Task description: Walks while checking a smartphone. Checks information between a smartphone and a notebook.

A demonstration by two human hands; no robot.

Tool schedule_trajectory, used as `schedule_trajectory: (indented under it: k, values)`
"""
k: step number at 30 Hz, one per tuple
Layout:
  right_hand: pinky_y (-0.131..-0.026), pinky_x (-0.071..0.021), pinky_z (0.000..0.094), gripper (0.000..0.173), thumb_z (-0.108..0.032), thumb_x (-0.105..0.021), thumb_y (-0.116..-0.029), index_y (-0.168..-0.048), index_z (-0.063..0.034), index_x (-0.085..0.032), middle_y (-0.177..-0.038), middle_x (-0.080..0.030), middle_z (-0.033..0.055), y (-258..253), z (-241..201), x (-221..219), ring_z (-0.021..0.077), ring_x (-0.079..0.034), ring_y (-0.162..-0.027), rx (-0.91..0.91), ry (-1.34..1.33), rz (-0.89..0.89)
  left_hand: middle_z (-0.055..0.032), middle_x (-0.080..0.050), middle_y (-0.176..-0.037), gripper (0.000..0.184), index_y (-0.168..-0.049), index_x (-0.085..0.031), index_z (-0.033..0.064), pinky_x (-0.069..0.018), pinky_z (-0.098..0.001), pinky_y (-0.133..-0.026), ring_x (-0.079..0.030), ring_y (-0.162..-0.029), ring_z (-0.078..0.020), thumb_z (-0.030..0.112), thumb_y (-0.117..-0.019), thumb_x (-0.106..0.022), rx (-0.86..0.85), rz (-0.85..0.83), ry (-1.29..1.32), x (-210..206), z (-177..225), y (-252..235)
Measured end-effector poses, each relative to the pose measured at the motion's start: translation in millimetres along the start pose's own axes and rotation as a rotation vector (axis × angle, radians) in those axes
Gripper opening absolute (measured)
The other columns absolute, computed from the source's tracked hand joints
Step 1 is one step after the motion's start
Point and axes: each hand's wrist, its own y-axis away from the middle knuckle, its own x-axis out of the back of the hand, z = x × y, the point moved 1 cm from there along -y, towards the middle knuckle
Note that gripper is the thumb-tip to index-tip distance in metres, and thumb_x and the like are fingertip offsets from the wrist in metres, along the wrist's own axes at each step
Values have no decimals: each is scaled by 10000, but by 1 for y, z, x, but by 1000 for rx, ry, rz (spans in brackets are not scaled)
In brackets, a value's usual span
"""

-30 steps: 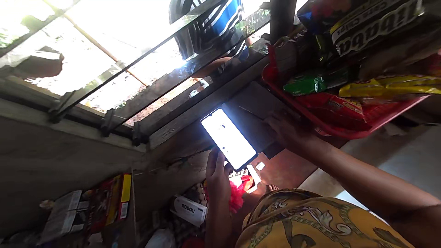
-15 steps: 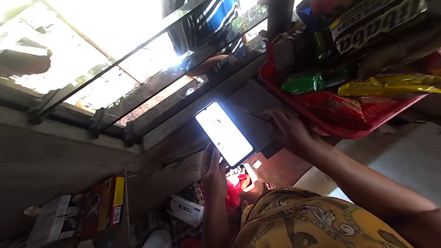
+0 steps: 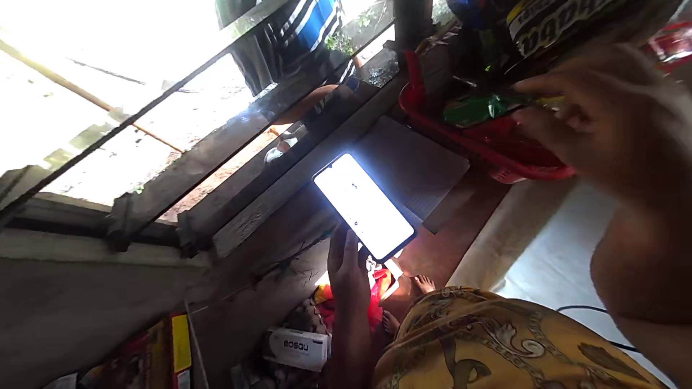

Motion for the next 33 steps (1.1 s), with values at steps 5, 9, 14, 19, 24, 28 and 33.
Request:
schedule_trajectory:
  k: [5, 9, 14, 19, 24, 28, 33]
  values:
    - [-815, -565, 208, 485, -374, -423, -1078, -1445, -78, -534, -1203, -655, 2, 43, -58, -41, 6, -634, -971, -1, -457, -257, -2, -691, -1106, 282, -1285, -553, 44, -601, -290, -840, -696, -961, -78, 68, -1048, -401, 93, -259, 104, -19, 1, 7]
    - [-774, -541, 112, 370, -327, -383, -1096, -1369, -152, -561, -1008, -677, -115, 58, -57, -73, -95, -635, -878, -371, -920, -395, -9, -680, -1080, 270, -1282, -559, 26, -588, -269, -852, -685, -941, -66, 55, -1050, -424, 128, -391, 79, -32, -3, 9]
    - [-897, -607, 294, 374, -274, -344, -1110, -1428, -199, -527, -1134, -721, -14, 68, -63, -96, 85, -711, -1015, -734, -1416, -328, -21, -680, -1099, 307, -1326, -576, 16, -578, -247, -834, -669, -917, -49, 107, -1050, -477, -26, -325, -235, -31, 0, -4]
    - [-866, -608, 271, 351, -227, -325, -1118, -1352, -130, -570, -1036, -726, -18, 72, -58, -100, 58, -713, -945, -778, -1403, -300, -105, -583, -1190, 545, -1460, -386, 18, -555, -285, -784, -628, -933, -123, 214, -1007, -616, 72, -16, -433, -21, -30, -41]
    - [-870, -600, 267, 358, -254, -332, -1118, -1343, -142, -585, -1036, -727, -14, 69, -49, -100, 62, -710, -949, -730, -1384, -315, -36, -542, -920, 302, -1224, -489, 11, -499, -208, -660, -557, -725, -53, 50, -955, -620, 114, -76, -427, -42, -43, -49]
    - [-791, -610, 236, 321, -261, -394, -1113, -1256, -121, -644, -964, -739, -25, 59, -35, -90, 43, -716, -863, -837, -1300, -291, -67, -600, -931, 255, -1216, -481, -17, -586, -258, -642, -641, -689, -94, -1, -983, -583, 87, 52, -307, -32, -34, -52]
    - [-709, -598, 227, 214, -295, -550, -1062, -1143, -139, -672, -912, -723, -12, 48, -9, -90, 55, -701, -795, -845, -1239, -338, -137, -585, -1165, 392, -1405, -397, 11, -609, -340, -774, -676, -931, -175, 152, -1064, -531, 227, 41, -246, -38, -32, -53]
